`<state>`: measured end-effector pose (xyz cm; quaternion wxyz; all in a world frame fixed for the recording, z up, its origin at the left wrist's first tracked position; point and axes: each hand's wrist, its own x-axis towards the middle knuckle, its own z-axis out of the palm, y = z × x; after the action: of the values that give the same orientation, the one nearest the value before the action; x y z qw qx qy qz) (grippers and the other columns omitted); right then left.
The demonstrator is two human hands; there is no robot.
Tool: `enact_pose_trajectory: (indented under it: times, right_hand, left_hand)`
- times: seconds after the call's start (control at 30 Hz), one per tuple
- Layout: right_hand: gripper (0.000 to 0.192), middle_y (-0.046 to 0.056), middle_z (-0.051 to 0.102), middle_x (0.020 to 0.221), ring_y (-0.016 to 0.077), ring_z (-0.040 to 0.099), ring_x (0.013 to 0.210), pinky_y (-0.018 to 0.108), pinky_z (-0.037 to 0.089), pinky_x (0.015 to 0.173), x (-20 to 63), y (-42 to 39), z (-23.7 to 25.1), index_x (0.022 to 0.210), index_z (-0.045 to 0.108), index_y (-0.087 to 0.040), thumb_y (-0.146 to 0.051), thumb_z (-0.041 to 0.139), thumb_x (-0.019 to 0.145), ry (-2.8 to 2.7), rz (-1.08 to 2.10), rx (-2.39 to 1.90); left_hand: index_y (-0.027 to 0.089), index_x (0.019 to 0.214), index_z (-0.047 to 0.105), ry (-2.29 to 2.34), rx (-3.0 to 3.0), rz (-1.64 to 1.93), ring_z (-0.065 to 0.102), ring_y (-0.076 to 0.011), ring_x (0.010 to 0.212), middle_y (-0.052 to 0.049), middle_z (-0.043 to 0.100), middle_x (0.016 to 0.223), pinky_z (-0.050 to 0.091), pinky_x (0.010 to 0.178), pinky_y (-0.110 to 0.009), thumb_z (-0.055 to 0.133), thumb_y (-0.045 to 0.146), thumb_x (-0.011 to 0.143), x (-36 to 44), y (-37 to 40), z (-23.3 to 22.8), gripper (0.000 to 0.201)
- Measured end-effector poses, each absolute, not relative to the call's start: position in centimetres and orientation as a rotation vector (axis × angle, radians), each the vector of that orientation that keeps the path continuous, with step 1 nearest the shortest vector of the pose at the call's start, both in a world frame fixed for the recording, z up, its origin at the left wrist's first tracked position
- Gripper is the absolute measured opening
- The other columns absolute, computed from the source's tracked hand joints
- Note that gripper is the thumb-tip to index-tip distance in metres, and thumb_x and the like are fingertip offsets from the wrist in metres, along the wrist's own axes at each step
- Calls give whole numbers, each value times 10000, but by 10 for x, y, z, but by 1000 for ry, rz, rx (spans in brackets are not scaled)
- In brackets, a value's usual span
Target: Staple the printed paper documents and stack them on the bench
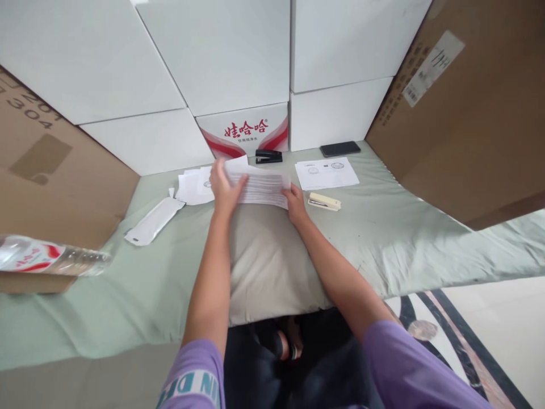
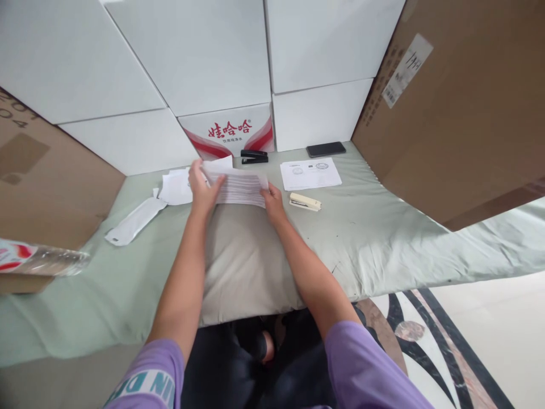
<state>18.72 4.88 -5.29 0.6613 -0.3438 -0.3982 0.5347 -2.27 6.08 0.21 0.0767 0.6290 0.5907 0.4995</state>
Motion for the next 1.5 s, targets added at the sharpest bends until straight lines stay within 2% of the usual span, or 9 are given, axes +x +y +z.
enact_pose_trajectory:
  times: [0.07,0.23,0.33,0.43,0.53,0.63,1.03,1.23,1.5]
  right_hand:
    - [99,-43,709,792,212,670,974,408,541,994,189,48,-51,799,696,-248,-237,650,712,-947,1191,-797]
    - [56,-20,675,757,226,651,924,365,542,892,195,43,-40,747,691,-228,-204,688,696,-1003,1131,-882]
    - [41,-20,680,764,219,643,904,348,531,887,208,33,-30,733,700,-228,-207,666,723,-1082,1057,-869]
    - [80,-26,697,790,210,640,888,348,528,895,225,18,-24,778,727,-232,-204,659,746,-1275,1054,-841]
    - [115,-19,720,837,211,644,878,358,527,889,236,2,-24,828,744,-232,-198,712,723,-1437,1132,-853]
    - [43,-12,705,788,219,638,844,376,524,873,239,-9,-26,779,725,-238,-258,729,741,-1373,1141,-854]
    - [162,-35,469,570,142,405,580,303,405,671,239,-5,-36,676,603,-219,-214,519,814,-1688,682,-1139]
    - [193,36,686,919,184,596,831,293,438,728,260,-8,-15,1049,635,-237,-289,534,894,-1190,416,-1182]
    - [240,82,713,856,248,589,921,380,389,879,302,16,-24,784,683,-195,-307,496,885,-1452,341,-1956]
  left_hand:
    - [127,1373,472,1630,1544,1517,447,-288,1415,-143,612,1349,348,1166,-441,733,515,830,-40,67,-3,716]
    - [220,1055,666,1318,1413,1563,690,-259,1096,-87,755,1077,542,985,-428,737,571,760,-54,54,4,464]
    - [213,1051,683,1315,1500,1641,693,-262,1117,-98,754,1102,548,990,-411,742,572,748,-51,22,15,474]
    - [256,1241,652,1227,1589,1383,661,-289,1214,-122,721,1248,540,1014,-427,787,566,705,-47,-11,11,633]
    - [207,1121,730,1193,1592,1213,681,-314,1172,-145,740,1206,542,1017,-446,809,557,679,-43,-26,-5,569]
    - [176,968,762,1337,1506,1369,712,-311,1087,-127,779,1057,555,1005,-446,780,584,697,-37,-25,-19,490]
    - [173,1027,739,1369,1523,1331,725,-306,1051,-130,776,1084,563,996,-459,761,551,732,-31,-12,-43,479]
    - [195,922,740,1497,1448,1210,744,-327,939,-111,787,954,592,910,-492,748,497,726,-36,-1,-57,360]
    - [139,1020,732,1423,1452,925,733,-315,972,-140,778,1046,554,969,-489,698,529,766,-23,-11,-51,466]
